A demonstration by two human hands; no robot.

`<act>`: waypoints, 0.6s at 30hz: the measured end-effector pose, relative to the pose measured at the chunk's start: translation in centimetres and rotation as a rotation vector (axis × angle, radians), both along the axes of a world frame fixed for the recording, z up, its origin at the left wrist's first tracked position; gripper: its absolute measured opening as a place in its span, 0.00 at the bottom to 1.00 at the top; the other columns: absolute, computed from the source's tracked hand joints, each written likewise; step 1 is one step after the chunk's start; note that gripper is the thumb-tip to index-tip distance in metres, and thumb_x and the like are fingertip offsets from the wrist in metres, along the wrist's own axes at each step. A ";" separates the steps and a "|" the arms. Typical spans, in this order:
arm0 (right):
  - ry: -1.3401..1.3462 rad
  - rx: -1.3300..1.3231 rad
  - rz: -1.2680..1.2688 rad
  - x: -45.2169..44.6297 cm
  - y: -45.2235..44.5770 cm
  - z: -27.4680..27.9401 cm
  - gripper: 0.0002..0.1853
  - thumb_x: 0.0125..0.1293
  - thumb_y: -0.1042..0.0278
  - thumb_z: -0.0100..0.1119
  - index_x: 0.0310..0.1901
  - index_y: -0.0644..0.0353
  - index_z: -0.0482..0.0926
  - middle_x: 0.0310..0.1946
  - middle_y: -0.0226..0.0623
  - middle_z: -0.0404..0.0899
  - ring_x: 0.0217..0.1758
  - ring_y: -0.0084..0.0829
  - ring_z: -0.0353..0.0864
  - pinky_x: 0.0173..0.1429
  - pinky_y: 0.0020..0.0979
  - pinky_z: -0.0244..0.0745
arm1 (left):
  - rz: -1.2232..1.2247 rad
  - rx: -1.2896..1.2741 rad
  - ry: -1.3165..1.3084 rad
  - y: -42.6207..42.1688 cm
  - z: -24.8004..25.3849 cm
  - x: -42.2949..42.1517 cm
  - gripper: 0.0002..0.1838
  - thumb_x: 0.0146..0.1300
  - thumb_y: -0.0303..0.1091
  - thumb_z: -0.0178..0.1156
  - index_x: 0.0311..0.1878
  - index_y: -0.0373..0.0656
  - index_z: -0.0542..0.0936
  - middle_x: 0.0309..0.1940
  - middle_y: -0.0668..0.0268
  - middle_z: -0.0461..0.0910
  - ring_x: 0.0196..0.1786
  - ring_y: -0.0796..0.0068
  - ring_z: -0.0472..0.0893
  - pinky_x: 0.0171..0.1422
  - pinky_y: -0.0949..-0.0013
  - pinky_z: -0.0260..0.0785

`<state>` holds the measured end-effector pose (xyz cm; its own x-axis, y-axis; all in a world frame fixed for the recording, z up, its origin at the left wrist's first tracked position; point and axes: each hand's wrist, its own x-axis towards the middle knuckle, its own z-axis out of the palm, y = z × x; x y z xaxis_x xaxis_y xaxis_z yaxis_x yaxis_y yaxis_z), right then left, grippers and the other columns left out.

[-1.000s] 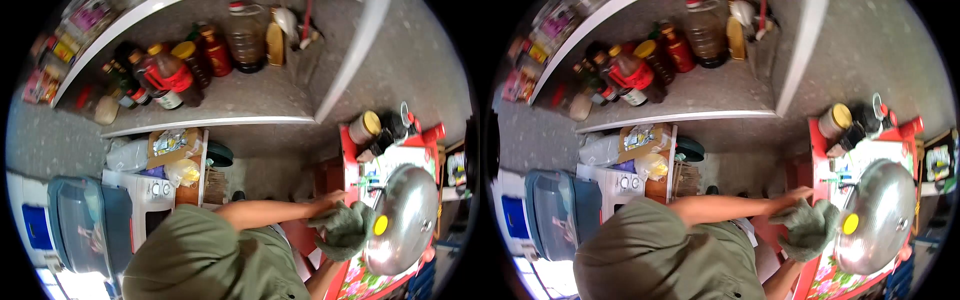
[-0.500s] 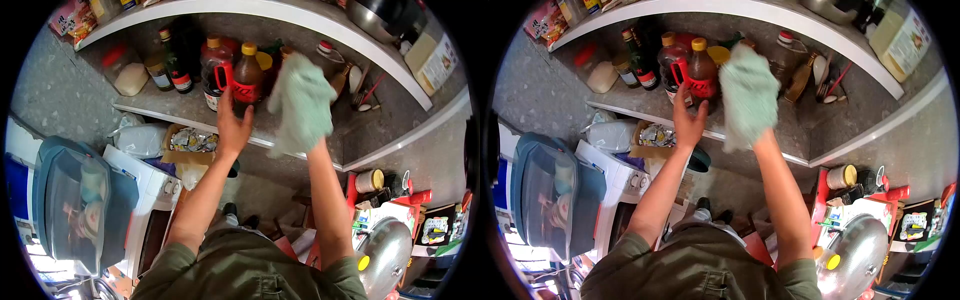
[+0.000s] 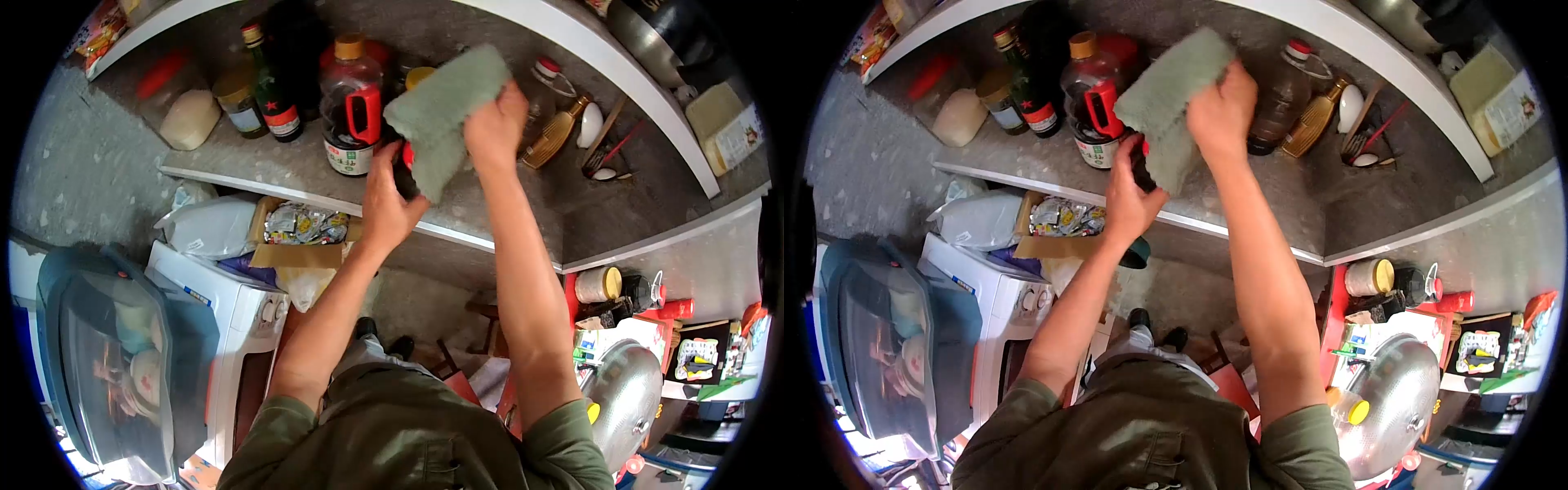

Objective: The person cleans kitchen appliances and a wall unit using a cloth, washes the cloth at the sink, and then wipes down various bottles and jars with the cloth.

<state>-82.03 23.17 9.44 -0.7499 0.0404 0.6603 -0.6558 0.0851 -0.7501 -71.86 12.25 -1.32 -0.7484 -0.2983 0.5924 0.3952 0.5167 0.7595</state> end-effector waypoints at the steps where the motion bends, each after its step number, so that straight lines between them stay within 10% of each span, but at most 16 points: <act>1: -0.039 -0.068 -0.013 0.8 1.2 -0.1 0.10 0.62 0.72 0.52 0.42 0.67 0.77 0.34 0.41 0.83 0.37 0.29 0.80 0.44 0.31 0.74 | -0.057 0.000 -0.015 0.0 0.4 -0.1 0.42 0.45 0.28 0.71 0.66 0.38 0.63 0.57 0.48 0.74 0.59 0.52 0.75 0.61 0.61 0.67; 6: -0.151 -0.472 0.234 8.8 8.3 2.4 0.10 0.66 0.74 0.55 0.48 0.64 0.79 0.40 0.30 0.82 0.42 0.20 0.80 0.47 0.25 0.76 | -0.532 -0.131 -0.439 1.6 3.8 4.0 0.52 0.37 0.42 0.79 0.66 0.37 0.63 0.50 0.50 0.78 0.54 0.51 0.79 0.61 0.57 0.69; 10: -0.293 -0.226 0.306 12.2 12.4 3.0 0.21 0.59 0.76 0.60 0.56 0.64 0.75 0.44 0.30 0.82 0.44 0.21 0.81 0.50 0.25 0.76 | -0.902 0.053 -0.335 6.7 3.5 7.9 0.45 0.39 0.41 0.78 0.61 0.38 0.68 0.49 0.61 0.80 0.52 0.70 0.78 0.60 0.65 0.68; 12: -0.544 -0.275 0.270 13.5 15.6 1.1 0.30 0.54 0.73 0.64 0.60 0.64 0.71 0.47 0.30 0.80 0.46 0.21 0.80 0.52 0.26 0.75 | -1.279 0.291 -0.722 8.0 3.8 9.0 0.41 0.42 0.38 0.77 0.61 0.37 0.69 0.51 0.64 0.77 0.55 0.74 0.74 0.64 0.67 0.64; 18: -0.595 -0.416 0.303 20.8 19.8 -2.1 0.37 0.47 0.66 0.69 0.62 0.65 0.68 0.51 0.33 0.78 0.52 0.26 0.78 0.58 0.29 0.72 | -1.516 0.705 -0.956 11.6 2.9 12.9 0.44 0.41 0.33 0.76 0.64 0.38 0.67 0.54 0.66 0.76 0.58 0.74 0.72 0.68 0.66 0.60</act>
